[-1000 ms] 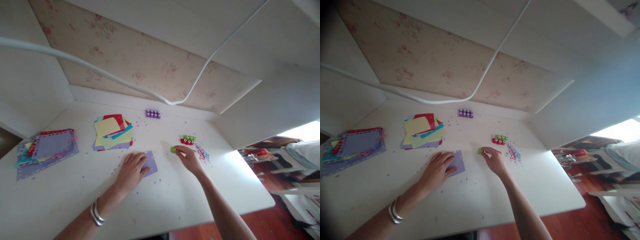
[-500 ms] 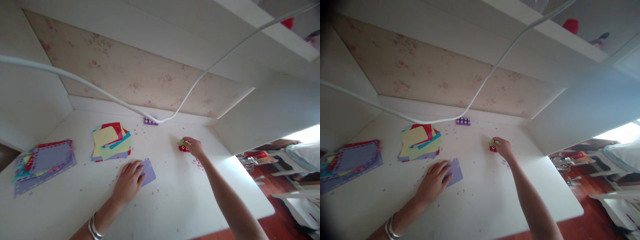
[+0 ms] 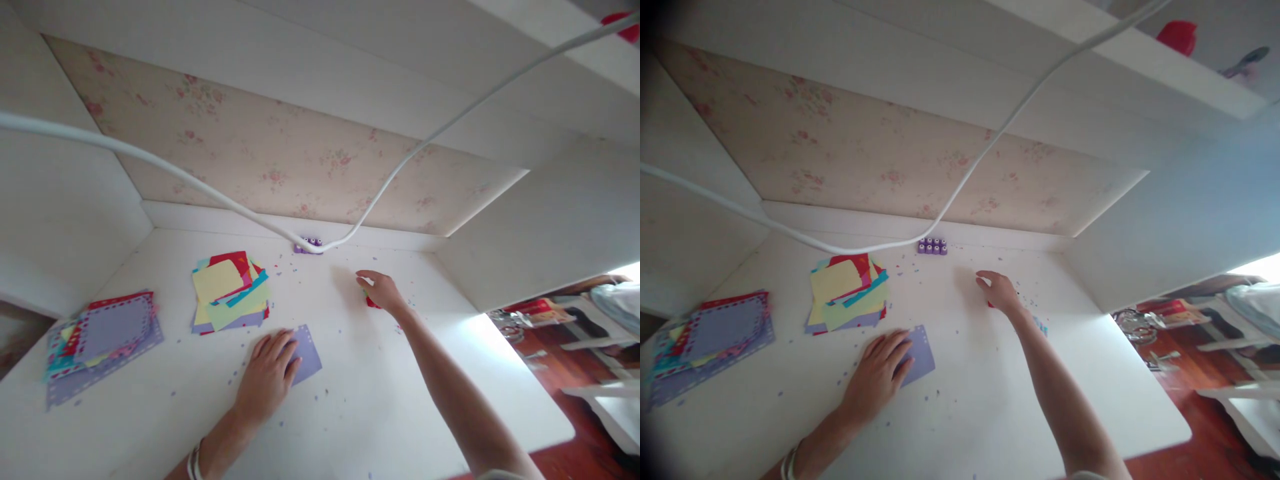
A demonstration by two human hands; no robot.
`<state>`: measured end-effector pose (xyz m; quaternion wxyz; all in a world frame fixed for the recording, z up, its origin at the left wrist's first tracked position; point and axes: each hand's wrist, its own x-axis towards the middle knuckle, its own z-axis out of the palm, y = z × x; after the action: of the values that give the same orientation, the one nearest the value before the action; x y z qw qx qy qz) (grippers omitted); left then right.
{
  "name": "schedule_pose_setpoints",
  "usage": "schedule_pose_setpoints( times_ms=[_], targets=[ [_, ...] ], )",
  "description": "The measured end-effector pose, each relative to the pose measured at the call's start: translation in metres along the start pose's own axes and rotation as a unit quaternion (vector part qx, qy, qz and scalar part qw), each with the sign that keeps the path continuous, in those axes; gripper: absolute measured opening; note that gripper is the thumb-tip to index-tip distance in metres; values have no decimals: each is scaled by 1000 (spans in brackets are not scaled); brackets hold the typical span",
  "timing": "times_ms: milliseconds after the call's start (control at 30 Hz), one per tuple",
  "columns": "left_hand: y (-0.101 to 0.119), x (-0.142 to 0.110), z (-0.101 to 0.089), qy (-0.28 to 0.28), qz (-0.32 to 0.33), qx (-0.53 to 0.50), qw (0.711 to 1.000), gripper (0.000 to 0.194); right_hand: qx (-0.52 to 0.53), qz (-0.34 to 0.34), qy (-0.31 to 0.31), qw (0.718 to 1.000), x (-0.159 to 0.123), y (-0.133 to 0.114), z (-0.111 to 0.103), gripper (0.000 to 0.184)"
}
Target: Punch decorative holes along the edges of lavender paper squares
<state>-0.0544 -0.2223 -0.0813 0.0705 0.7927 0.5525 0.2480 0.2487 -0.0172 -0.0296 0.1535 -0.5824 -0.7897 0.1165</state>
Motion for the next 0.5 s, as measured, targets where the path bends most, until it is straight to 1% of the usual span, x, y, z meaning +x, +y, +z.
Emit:
schedule_pose_setpoints(
  times_ms=[100, 167, 267, 333, 433, 500],
  targets=[
    [0, -1, -1, 20, -23, 14, 999, 30, 14, -36, -15, 999, 27, -25, 22, 34],
    [2, -2, -2, 29, -54, 28, 998, 35, 17, -52, -21, 998, 50, -40, 38, 42],
    [5, -2, -5, 27, -106, 46, 993, 42, 14, -55, -28, 998, 85, -55, 57, 53],
    [6, -2, -6, 23, -130, 46, 990, 45, 11, -55, -38, 998, 102, -61, 64, 55],
    [3, -3, -3, 27, -140, 24, 990, 51, 12, -70, -56, 996, 113, -66, 65, 47],
    [-1, -5, -1, 33, -141, -2, 989, 54, 18, -79, -59, 995, 107, -66, 62, 33]
  ],
)
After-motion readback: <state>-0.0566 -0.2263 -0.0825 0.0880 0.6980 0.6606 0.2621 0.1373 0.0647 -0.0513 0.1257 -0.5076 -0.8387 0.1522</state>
